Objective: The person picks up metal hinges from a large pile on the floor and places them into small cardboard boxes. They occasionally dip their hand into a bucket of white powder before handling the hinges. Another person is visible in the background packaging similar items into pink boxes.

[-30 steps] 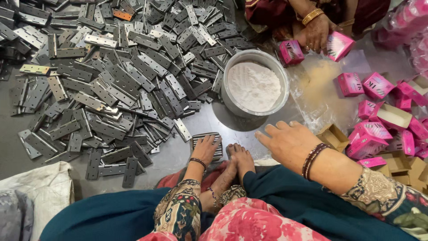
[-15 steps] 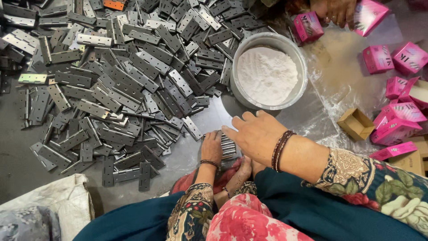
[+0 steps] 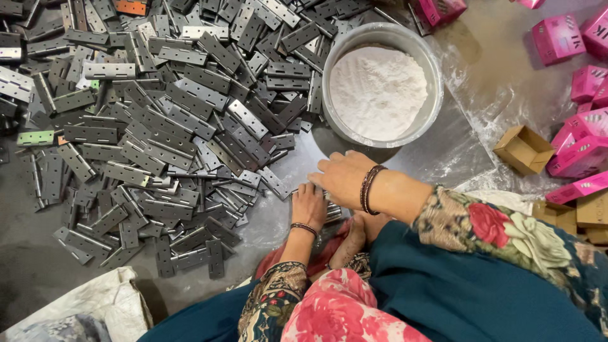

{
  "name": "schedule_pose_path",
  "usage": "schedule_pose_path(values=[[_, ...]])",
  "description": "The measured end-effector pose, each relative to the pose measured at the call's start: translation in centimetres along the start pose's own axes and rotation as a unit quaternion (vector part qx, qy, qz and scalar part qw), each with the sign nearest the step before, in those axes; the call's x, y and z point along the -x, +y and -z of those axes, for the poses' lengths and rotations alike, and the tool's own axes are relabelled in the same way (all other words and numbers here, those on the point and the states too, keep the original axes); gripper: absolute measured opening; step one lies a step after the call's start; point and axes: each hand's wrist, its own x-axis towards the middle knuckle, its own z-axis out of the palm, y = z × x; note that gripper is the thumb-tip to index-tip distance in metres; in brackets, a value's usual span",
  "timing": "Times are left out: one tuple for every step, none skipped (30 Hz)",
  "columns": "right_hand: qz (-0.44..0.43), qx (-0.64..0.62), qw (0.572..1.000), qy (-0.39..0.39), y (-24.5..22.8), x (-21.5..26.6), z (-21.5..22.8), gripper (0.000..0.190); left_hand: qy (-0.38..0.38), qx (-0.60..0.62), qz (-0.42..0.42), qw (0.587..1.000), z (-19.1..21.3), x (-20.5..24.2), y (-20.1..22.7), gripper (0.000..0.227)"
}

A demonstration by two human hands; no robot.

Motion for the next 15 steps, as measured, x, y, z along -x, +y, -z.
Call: schedule_pose_path(values=[[-0.013,-0.010,0.999,-0.028,0.4,-0.5,-1.3,0.043,-0.001,-0.006,0.001,1.000,0.3,-0.1,0.1,0.036],[-0.019,-0.015,0.999,-0.035,0.9,-0.9,-2.7,0.044,-0.001,-0.012,0.001,1.000,0.5,-0.3,0.1,0.034],[-0.028,-0.021,0.999,-0.042,1.4,-1.2,-4.0,0.046,-0.002,-0.018,-0.001,1.000,0.7,-0.5,0.0,0.031],[-0.036,-0.026,0.998,-0.049,1.9,-1.6,-5.3,0.048,-0.016,-0.021,0.002,1.000,0.8,-0.7,-0.2,0.032],[-0.043,-0.023,0.997,-0.057,2.4,-1.8,-6.5,0.046,-0.030,-0.022,0.006,0.999,0.7,-0.8,-0.2,0.033],[-0.049,-0.021,0.996,-0.065,2.9,-1.9,-7.7,0.044,-0.045,-0.022,0.009,0.999,0.5,-0.9,-0.3,0.034],[-0.054,-0.015,0.996,-0.072,3.4,-2.1,-8.6,0.041,-0.030,-0.013,0.010,0.999,0.3,-0.9,-0.3,0.034],[-0.063,-0.016,0.995,-0.074,3.9,-2.1,-9.4,0.040,-0.016,-0.005,0.011,1.000,0.1,-0.9,-0.5,0.035],[-0.073,-0.016,0.994,-0.075,4.2,-2.2,-10.1,0.039,-0.001,0.003,0.012,1.000,-0.2,-0.9,-0.8,0.035],[-0.082,-0.015,0.994,-0.077,4.4,-2.2,-10.8,0.037,-0.004,0.025,0.022,0.999,-0.5,-0.9,-1.2,0.033],[-0.092,-0.008,0.994,-0.062,4.6,-2.2,-11.3,0.035,-0.010,0.047,0.032,0.998,-0.8,-0.8,-1.7,0.032],[-0.103,-0.001,0.994,-0.048,4.8,-2.2,-11.9,0.032,-0.016,0.069,0.042,0.997,-1.1,-0.8,-2.1,0.030],[-0.112,0.007,0.993,-0.034,4.9,-2.2,-12.3,0.030,-0.003,0.085,0.033,0.996,-1.4,-0.9,-2.7,0.026],[-0.116,0.006,0.993,-0.034,4.9,-2.1,-12.6,0.029,0.009,0.100,0.025,0.995,-1.5,-1.0,-3.2,0.022],[-0.118,0.006,0.992,-0.032,4.8,-2.0,-12.8,0.029,0.022,0.115,0.017,0.993,-1.6,-1.1,-3.6,0.018]])
